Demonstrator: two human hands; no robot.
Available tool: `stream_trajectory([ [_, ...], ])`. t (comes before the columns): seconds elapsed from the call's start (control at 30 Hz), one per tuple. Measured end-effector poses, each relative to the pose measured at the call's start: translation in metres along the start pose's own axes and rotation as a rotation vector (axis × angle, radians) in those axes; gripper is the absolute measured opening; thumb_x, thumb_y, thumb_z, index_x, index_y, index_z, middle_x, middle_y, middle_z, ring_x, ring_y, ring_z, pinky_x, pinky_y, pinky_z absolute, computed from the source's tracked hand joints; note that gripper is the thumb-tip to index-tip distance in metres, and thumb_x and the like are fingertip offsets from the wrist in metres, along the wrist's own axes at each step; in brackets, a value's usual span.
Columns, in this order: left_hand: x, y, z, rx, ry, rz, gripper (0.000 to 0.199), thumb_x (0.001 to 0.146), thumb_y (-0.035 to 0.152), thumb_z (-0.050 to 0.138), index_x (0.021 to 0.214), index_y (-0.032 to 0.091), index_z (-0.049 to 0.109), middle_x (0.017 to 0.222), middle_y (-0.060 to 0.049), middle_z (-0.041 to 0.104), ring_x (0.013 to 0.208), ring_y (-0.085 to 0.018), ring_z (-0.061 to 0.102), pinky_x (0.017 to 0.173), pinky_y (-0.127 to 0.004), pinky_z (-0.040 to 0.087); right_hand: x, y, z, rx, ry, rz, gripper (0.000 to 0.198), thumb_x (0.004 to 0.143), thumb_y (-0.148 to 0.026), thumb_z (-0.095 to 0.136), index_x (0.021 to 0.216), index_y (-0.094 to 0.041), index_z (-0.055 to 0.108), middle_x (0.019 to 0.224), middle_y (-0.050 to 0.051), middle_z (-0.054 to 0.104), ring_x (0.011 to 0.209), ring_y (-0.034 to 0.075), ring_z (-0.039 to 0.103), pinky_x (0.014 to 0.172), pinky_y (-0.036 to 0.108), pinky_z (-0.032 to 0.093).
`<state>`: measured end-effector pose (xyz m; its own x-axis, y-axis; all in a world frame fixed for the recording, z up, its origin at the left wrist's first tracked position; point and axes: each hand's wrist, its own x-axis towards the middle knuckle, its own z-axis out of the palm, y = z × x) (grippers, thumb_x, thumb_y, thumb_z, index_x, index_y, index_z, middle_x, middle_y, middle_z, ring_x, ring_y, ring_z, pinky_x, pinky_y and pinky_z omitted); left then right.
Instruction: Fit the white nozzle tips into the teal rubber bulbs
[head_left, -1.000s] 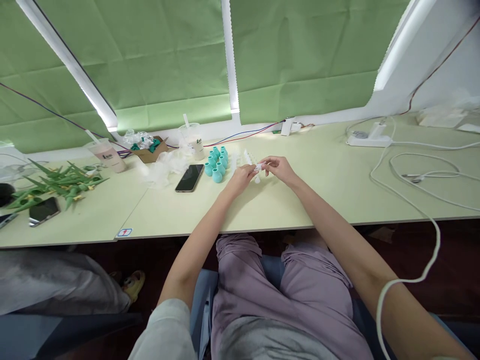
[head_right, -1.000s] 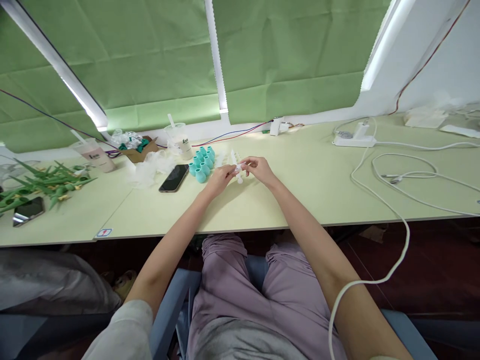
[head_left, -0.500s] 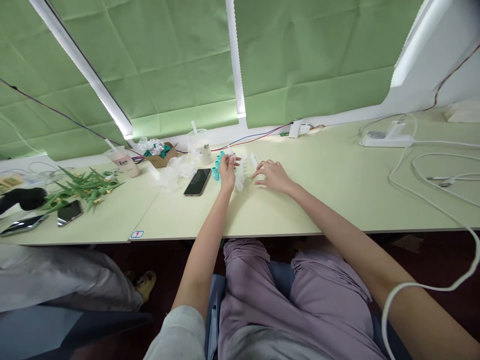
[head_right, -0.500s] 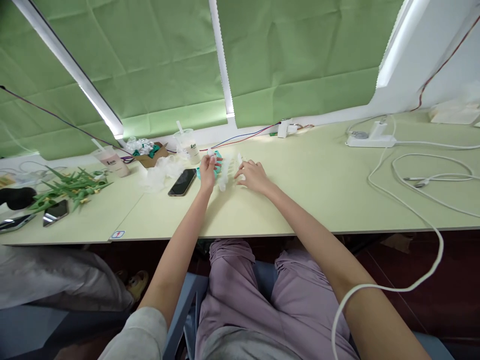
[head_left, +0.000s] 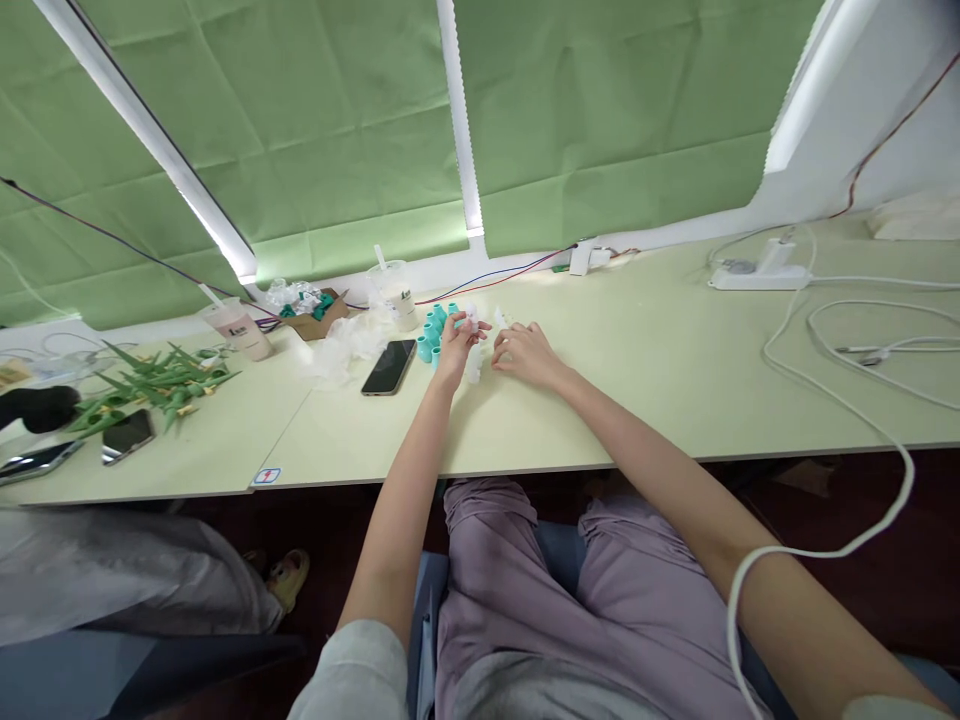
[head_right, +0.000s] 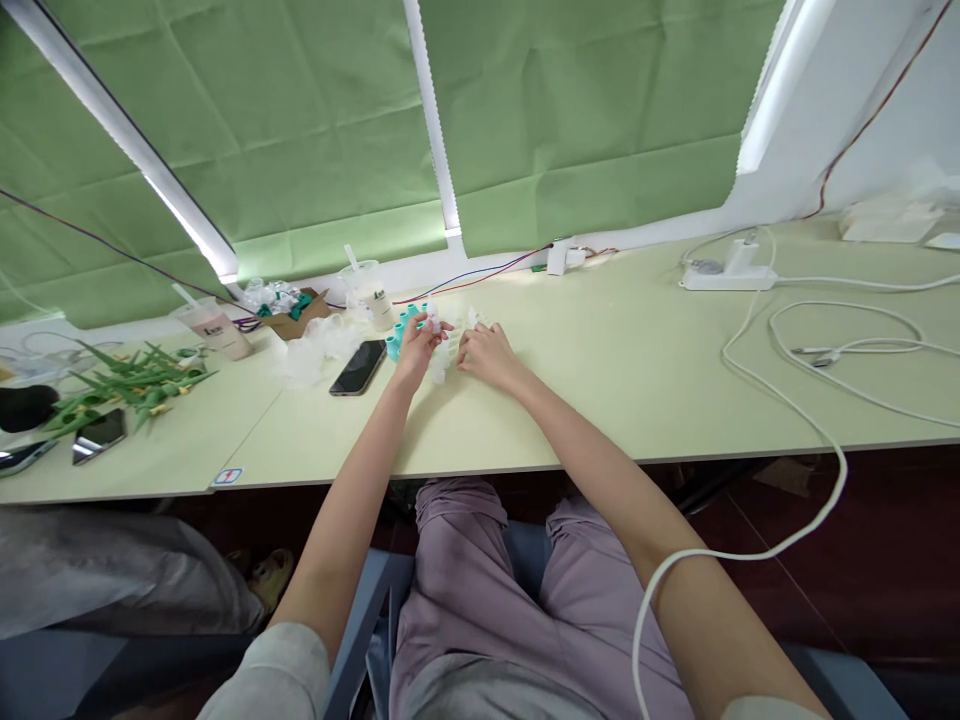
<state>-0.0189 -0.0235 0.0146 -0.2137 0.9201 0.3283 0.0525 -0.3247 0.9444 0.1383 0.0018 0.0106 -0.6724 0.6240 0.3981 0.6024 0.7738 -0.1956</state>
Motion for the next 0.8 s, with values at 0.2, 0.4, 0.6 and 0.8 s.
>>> stream_trajectory([
  [0.2, -0.004, 0.0, 0.004, -0.091, -0.081, -0.03, 0.018, 0.091, 0.034, 0.047, 0.1, 0.019, 0.043, 0.083, -0.003, 0.064, 0.067, -0.008, 0.055, 0.071, -0.025, 0.042, -0.002, 0.019, -0.025, 0.116, 0.581, 0.12, 0.027, 0.086, -0.043, 0.055, 0.089, -0.023, 0.073, 0.101, 0.006, 0.061, 0.095, 0.019, 0.047, 0.084, 0.034, 0.032],
  [0.4, -0.014, 0.007, 0.011, -0.126, -0.261, -0.062, 0.021, 0.089, 0.039, 0.05, 0.09, 0.018, 0.047, 0.08, -0.002, 0.062, 0.07, -0.008, 0.055, 0.072, -0.023, 0.044, -0.009, 0.006, -0.025, 0.124, 0.63, 0.0, 0.026, 0.086, -0.042, 0.054, 0.088, -0.024, 0.073, 0.098, 0.005, 0.062, 0.093, 0.018, 0.047, 0.088, 0.035, 0.032],
  [0.6, -0.016, 0.008, 0.015, -0.134, -0.295, -0.081, 0.023, 0.088, 0.04, 0.054, 0.086, 0.019, 0.048, 0.076, -0.001, 0.06, 0.07, -0.008, 0.056, 0.073, -0.023, 0.046, -0.01, 0.006, -0.02, 0.098, 0.57, -0.007, 0.026, 0.087, -0.042, 0.054, 0.09, -0.025, 0.073, 0.1, 0.005, 0.061, 0.094, 0.018, 0.046, 0.089, 0.035, 0.03],
  [0.8, -0.017, 0.007, 0.016, -0.166, -0.311, -0.101, 0.024, 0.087, 0.04, 0.055, 0.083, 0.018, 0.047, 0.076, -0.001, 0.061, 0.068, -0.008, 0.056, 0.074, -0.023, 0.046, -0.011, 0.007, -0.02, 0.085, 0.57, -0.012, 0.027, 0.088, -0.042, 0.052, 0.089, -0.025, 0.073, 0.099, 0.004, 0.062, 0.093, 0.018, 0.046, 0.088, 0.034, 0.029],
])
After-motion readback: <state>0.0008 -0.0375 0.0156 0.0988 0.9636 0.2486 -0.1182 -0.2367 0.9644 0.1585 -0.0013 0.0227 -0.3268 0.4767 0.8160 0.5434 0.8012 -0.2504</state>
